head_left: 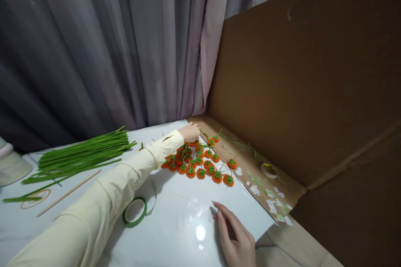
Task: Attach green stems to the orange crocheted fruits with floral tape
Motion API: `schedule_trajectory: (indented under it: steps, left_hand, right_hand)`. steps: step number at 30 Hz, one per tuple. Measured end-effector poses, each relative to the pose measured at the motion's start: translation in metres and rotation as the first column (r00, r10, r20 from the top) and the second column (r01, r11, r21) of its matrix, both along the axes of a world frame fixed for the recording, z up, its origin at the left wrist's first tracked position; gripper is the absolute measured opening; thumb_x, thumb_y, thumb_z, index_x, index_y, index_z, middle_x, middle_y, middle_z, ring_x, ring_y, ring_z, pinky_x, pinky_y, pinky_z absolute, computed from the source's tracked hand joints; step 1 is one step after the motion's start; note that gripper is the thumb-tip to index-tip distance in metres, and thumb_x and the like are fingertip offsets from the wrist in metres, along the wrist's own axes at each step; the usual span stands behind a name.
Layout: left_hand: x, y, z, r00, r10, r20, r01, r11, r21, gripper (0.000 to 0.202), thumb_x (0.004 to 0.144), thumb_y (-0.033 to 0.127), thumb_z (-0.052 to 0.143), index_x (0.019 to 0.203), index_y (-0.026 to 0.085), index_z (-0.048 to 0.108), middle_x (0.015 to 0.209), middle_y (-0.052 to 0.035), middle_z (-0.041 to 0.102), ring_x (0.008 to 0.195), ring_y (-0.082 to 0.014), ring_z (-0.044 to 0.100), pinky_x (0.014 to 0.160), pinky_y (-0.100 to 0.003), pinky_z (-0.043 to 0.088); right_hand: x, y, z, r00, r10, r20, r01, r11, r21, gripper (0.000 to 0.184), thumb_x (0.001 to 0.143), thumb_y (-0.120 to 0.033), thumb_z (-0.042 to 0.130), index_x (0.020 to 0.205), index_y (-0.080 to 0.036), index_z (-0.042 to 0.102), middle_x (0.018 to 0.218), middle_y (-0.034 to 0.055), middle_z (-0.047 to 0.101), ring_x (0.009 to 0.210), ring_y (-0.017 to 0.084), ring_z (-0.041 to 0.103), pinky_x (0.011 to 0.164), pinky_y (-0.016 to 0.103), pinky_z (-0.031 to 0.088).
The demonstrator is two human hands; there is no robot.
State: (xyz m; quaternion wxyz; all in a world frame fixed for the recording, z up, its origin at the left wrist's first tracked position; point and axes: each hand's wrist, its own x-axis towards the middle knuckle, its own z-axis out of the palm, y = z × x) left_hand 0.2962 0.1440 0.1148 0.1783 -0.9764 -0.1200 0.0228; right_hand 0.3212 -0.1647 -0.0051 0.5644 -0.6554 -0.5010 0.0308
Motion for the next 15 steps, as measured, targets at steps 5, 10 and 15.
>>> schedule_trajectory:
  steps: [5,10,15]
  left_hand:
    - [0.009,0.004,-0.009,0.995,0.064,-0.082,-0.065,0.998,-0.007,0.019,0.089,0.030,0.055,0.094,0.012,0.061,0.103,-0.0069,0.061,0.099,-0.0202,0.056,0.086,-0.040,0.045]
    - [0.009,-0.003,-0.019,0.987,0.096,-0.128,-0.098,0.995,-0.005,0.022,0.089,0.032,0.054,0.100,0.013,0.060,0.106,-0.0073,0.060,0.099,-0.0201,0.057,0.087,-0.041,0.047]
    - [0.003,-0.013,-0.022,0.990,0.114,-0.081,-0.115,0.993,-0.007,0.015,0.086,0.026,0.059,0.088,0.011,0.062,0.097,-0.0079,0.063,0.101,-0.0226,0.056,0.087,-0.042,0.044]
  right_hand:
    - [0.001,0.000,-0.003,0.999,0.029,0.027,-0.030,0.999,0.013,0.018,0.089,-0.023,0.051,0.100,-0.019,0.064,0.098,0.0082,0.069,0.084,0.021,0.067,0.078,0.029,0.054]
    - [-0.002,0.000,-0.005,0.998,0.012,0.056,-0.014,0.999,0.043,0.017,0.089,-0.020,0.050,0.099,-0.019,0.064,0.097,0.0084,0.070,0.085,0.022,0.066,0.078,0.031,0.054]
    - [0.003,-0.001,-0.002,0.973,0.070,0.222,-0.087,0.994,0.070,0.020,0.087,-0.012,0.051,0.103,-0.017,0.062,0.093,0.0084,0.070,0.080,0.020,0.067,0.073,0.029,0.055]
